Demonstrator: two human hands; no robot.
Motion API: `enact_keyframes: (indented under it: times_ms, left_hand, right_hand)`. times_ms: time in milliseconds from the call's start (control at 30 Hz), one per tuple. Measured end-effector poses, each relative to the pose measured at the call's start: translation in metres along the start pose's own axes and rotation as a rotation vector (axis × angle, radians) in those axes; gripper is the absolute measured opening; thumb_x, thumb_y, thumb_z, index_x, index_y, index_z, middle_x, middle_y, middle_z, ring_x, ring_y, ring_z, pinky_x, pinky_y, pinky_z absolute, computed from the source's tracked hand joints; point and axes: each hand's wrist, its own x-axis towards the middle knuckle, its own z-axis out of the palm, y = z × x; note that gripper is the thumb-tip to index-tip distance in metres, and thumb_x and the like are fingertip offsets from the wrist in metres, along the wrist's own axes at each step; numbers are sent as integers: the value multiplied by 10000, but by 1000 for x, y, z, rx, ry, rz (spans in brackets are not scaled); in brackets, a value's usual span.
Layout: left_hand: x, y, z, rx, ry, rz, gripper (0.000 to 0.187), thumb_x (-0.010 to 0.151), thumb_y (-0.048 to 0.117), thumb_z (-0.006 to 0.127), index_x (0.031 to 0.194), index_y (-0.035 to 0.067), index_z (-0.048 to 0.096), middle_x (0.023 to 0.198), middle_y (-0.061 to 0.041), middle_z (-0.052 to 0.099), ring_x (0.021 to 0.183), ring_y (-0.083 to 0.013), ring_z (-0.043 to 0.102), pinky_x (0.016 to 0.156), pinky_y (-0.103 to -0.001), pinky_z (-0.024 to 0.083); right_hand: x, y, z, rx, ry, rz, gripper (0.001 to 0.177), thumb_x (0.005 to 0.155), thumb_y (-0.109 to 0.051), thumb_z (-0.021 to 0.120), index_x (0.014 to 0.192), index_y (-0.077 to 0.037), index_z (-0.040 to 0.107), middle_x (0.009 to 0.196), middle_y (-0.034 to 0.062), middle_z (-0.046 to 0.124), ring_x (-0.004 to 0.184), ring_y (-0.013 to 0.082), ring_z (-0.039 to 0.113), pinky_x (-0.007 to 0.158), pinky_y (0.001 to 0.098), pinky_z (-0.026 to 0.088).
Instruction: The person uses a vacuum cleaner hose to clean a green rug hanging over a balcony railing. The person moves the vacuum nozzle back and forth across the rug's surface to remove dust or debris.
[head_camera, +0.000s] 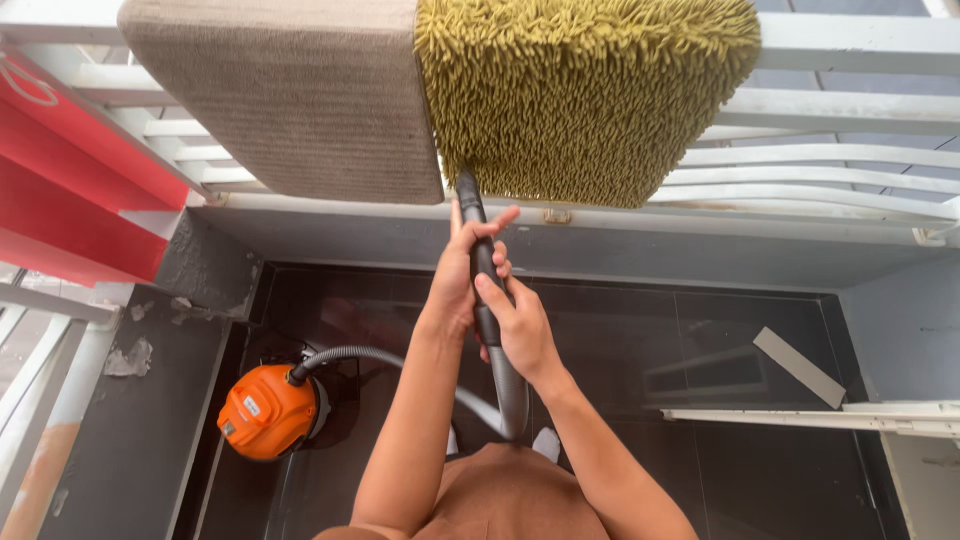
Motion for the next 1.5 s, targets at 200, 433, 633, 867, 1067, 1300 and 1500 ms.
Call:
enact_keyframes:
  times_ms: [200,433,633,867,1067,1300,1500]
  left_hand:
    - [-1,-5,29,106,50,40,1095,878,59,581,1607,359,-178,1245,-168,665,637,-121,577,544,-280,544]
    - [16,-55,75,160,41,-210,1164,888,71,605,1543,392,-303,1221,-156,669,632,-135,569,531,-296,535]
    - [19,-86,91,87,-345,-380,996,915,135,559,1672,343,-55,1135,-141,686,621,-102,567,506,-256,526]
    - [22,-61,69,107,-320,-382,952,928,110,552,1663,327,-13,1134,-136,659,607,-111,533,495,-256,489]
    - [7,-16,33,103,-137,-214,948,901,105,586,1671,266,56,1115,-134,688,592,-88,541,477,-241,496]
    - [-9,-3,33,241,165,52,1078,887,145,736,1646,247,-23,1040,-132,670,607,-95,547,467,-267,493]
    - [-11,-24,65,307,169,19,1168,866,153,726,1604,296,-168,1030,-128,671,596,-116,559,470,-283,513]
  right_hand:
    - [4,16,-18,150,-2,-47,398,1022,-410,552,924,-28,612,615,68,603,418,149,567,385,274,472]
    - [-22,16,-63,219,228,-42,446,1043,-420,523,870,-15,591,610,88,605,403,157,569,372,276,467]
    - [-52,2,-63,-13,528,-129,407,1026,-404,529,952,-13,614,611,67,598,425,133,570,382,264,473]
    - [-38,2,-36,-81,497,-141,400,1002,-385,573,1068,6,617,635,50,596,464,123,583,382,274,485]
    - [-17,7,-5,-94,246,-58,371,983,-384,573,1051,-22,612,598,60,601,404,141,569,370,282,476]
    - [-3,18,-15,166,-80,-36,384,1050,-373,533,934,-15,609,648,87,628,454,149,577,408,273,477]
    - [-18,18,-40,211,-24,-92,409,1055,-388,515,912,-16,606,651,101,629,452,155,574,420,276,483]
